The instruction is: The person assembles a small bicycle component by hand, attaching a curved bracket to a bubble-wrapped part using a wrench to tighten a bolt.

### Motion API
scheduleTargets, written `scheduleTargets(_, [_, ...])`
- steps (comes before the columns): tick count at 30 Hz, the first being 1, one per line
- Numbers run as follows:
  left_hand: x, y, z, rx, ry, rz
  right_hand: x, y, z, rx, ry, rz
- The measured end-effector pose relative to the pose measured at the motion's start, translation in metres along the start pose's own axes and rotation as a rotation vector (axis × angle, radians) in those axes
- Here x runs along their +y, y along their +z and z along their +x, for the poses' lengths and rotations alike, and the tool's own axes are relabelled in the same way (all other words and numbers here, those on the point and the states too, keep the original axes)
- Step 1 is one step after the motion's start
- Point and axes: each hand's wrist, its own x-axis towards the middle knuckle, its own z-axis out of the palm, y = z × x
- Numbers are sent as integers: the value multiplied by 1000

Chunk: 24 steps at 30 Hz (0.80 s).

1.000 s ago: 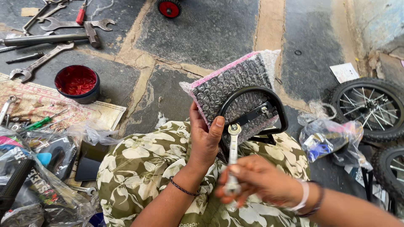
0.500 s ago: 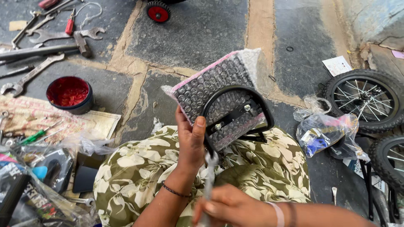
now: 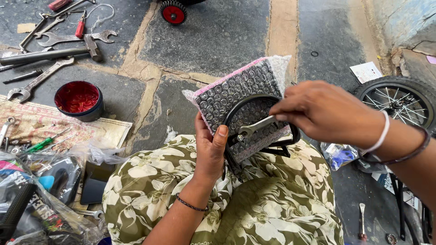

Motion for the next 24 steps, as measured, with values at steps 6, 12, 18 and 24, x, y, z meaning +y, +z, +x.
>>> scheduleTargets(6, [4,-2,-1,-26,-49,45,-23,-22,19,-10,-118,-176])
scheduleTargets(12, [2,-3,-1,-47,-25,63,-31,-20,32,-4,-194,-292])
scheduleTargets(18, [7,0,1,14,-10,34,-20,37,-6,-205,214,153])
scheduleTargets(24, [3,6,-6,-2,23,27,-53,137,-42,-245,444,1618])
